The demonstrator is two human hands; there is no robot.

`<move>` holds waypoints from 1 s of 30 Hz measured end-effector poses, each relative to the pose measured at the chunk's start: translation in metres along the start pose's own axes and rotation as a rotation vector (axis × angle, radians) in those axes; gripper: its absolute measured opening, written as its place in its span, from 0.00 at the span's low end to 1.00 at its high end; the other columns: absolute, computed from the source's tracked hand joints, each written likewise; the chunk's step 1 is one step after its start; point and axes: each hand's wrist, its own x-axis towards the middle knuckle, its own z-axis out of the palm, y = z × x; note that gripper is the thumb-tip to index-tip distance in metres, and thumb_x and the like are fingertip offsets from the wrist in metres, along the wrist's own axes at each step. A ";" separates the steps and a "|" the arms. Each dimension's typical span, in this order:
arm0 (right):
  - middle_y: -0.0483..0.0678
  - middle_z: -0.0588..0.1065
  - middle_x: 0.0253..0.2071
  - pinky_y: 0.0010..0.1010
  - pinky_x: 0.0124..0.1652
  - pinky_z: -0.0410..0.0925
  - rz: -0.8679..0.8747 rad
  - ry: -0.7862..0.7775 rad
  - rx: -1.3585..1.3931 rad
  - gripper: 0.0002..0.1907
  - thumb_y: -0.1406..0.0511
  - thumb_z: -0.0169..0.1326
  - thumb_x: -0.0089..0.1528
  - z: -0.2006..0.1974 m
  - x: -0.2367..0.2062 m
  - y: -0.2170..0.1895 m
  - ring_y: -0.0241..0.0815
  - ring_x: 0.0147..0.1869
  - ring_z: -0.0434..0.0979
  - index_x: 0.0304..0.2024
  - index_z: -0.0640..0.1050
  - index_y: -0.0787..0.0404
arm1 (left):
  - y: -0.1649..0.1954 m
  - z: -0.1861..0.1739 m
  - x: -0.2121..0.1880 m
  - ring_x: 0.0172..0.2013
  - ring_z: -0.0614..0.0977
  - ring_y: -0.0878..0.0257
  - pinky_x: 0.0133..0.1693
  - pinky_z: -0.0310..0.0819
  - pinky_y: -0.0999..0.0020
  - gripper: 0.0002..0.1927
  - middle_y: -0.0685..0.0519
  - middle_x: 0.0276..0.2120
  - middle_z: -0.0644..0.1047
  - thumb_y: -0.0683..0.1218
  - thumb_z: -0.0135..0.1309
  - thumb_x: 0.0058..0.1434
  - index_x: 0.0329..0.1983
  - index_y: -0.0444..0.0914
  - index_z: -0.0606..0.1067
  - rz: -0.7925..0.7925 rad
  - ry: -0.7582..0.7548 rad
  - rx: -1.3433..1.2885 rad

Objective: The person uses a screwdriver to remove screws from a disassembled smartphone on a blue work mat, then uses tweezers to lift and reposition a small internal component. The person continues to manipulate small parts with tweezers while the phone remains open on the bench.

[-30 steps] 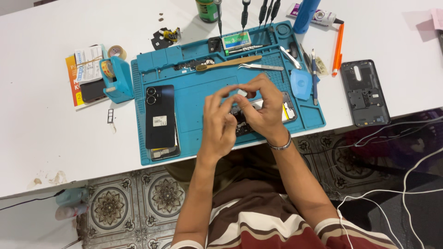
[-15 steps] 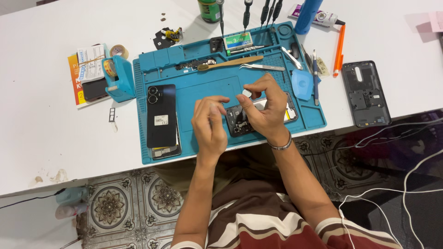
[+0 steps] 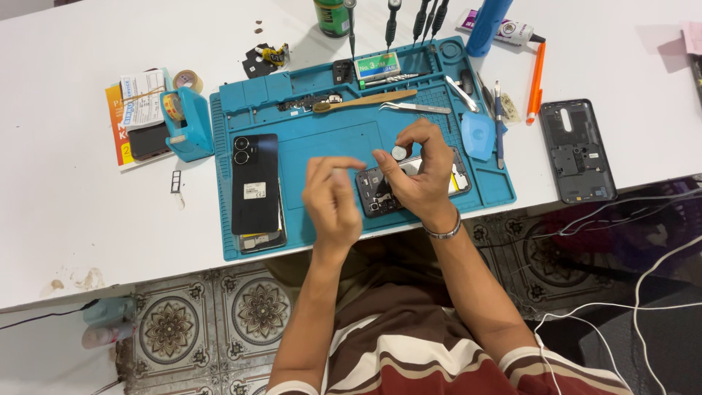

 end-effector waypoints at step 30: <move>0.45 0.73 0.41 0.23 0.46 0.68 0.188 0.059 0.221 0.13 0.69 0.62 0.68 -0.001 -0.014 0.010 0.32 0.43 0.74 0.49 0.70 0.65 | -0.003 -0.029 -0.005 0.56 0.72 0.55 0.59 0.56 0.54 0.05 0.57 0.52 0.77 0.48 0.64 0.61 0.39 0.45 0.84 -0.028 -0.146 0.505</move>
